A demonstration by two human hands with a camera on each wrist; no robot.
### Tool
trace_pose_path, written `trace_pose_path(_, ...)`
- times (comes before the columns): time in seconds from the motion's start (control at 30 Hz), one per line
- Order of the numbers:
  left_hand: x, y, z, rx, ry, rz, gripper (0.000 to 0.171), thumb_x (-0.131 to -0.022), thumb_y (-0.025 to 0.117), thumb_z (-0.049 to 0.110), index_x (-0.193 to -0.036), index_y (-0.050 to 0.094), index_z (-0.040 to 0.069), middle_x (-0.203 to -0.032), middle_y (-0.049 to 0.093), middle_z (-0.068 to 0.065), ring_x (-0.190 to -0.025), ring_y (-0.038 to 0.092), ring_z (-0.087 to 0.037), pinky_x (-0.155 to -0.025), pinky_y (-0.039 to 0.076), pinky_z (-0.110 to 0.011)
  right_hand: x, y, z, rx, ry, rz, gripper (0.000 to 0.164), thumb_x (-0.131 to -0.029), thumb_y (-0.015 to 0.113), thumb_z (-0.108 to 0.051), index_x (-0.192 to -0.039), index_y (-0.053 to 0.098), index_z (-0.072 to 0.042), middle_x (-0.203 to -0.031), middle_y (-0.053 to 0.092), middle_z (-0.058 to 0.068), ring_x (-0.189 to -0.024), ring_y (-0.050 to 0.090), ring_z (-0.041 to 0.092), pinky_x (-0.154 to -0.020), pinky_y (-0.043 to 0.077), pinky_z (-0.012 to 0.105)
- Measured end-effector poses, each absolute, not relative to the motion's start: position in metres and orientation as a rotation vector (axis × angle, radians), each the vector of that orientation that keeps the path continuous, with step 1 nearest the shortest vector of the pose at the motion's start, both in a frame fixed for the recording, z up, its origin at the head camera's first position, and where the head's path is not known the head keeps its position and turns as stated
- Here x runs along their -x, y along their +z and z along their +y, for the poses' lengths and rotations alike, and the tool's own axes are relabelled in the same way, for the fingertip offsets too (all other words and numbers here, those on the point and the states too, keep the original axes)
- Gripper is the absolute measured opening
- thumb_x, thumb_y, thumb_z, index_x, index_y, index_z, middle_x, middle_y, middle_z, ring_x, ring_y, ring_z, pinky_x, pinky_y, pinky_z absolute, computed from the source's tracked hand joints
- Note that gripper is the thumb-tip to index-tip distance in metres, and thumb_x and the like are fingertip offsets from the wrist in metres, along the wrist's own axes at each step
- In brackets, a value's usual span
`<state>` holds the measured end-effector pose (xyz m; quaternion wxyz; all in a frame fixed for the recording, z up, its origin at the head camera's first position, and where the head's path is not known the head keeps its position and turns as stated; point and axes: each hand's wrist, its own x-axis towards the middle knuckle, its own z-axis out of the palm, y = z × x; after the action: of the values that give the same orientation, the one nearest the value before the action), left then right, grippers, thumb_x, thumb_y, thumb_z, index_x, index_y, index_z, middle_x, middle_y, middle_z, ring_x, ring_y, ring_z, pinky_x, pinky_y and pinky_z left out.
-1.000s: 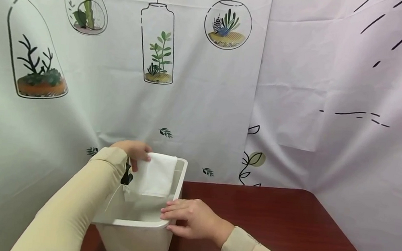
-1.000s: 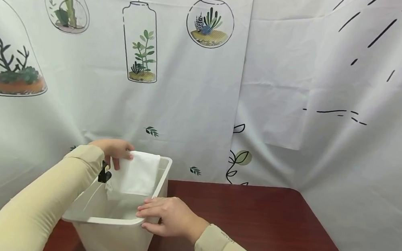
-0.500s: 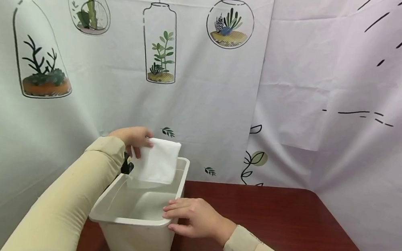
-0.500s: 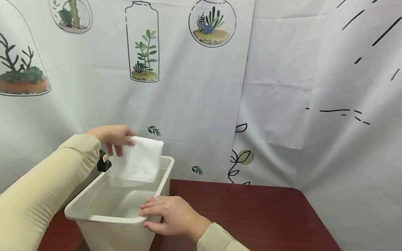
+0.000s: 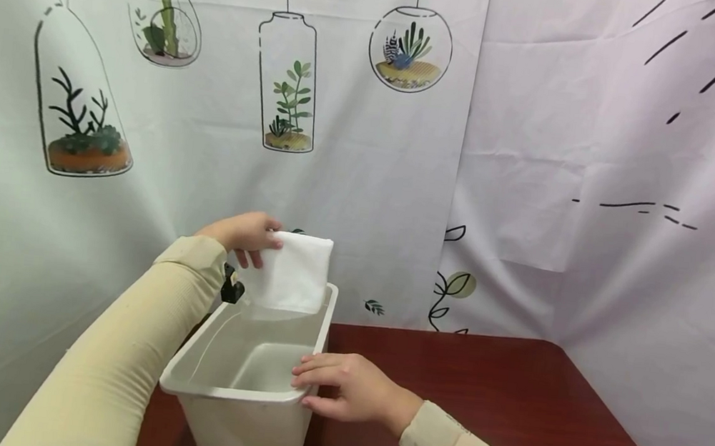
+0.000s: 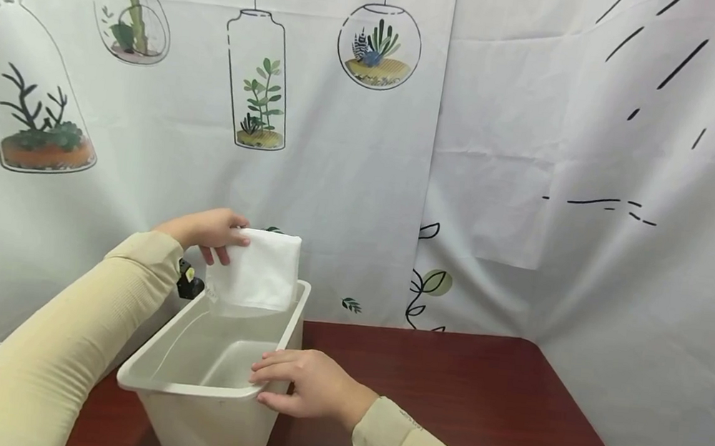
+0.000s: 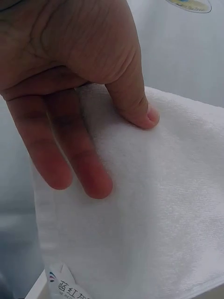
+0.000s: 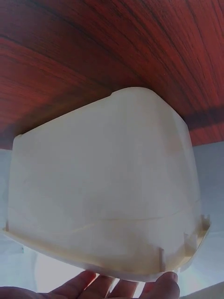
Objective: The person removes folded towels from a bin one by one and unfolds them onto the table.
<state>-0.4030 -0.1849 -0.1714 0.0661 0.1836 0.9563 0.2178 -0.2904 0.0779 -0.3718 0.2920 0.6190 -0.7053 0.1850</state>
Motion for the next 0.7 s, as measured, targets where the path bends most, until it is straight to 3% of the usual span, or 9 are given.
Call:
trace_pose_path(0.2,0.399,-0.166,-0.179,-0.548,0.671,2.935,0.044,-0.105,0.056,0.017,-0.142,0.047,-0.004,-0.124,0.059,-0.031,-0.068,0.072,-0.024,-0.057,0.06,-0.04,0.289,-0.368,0.078,-1.64,0.482,-1.88,0.026,-0.089,0.077,-0.018,-0.115,0.075,-0.015,-0.12,0.072,-0.001,-0.121,0.064,0.011,-0.105,0.044,0.02)
trace_pose_path(0.47,0.394,-0.159,-0.167,-0.572,0.699,2.983,0.042,-0.103,0.059,0.018,-0.137,0.051,-0.005,-0.115,0.065,-0.029,-0.066,0.072,-0.023,-0.056,0.059,-0.038,0.289,-0.351,0.083,-1.589,0.512,-1.906,0.027,-0.09,0.076,-0.018,-0.118,0.075,-0.016,-0.123,0.071,-0.001,-0.123,0.062,0.011,-0.104,0.046,0.022)
trace_pose_path(0.7,0.391,-0.151,-0.156,-0.532,0.714,3.047,0.042,-0.102,0.061,0.019,-0.137,0.053,-0.002,-0.121,0.063,-0.029,-0.066,0.072,-0.022,-0.056,0.059,-0.036,0.293,-0.325,0.091,-1.54,0.489,-1.88,0.026,-0.09,0.076,-0.017,-0.115,0.075,-0.013,-0.118,0.073,-0.001,-0.119,0.065,0.013,-0.102,0.048,0.024)
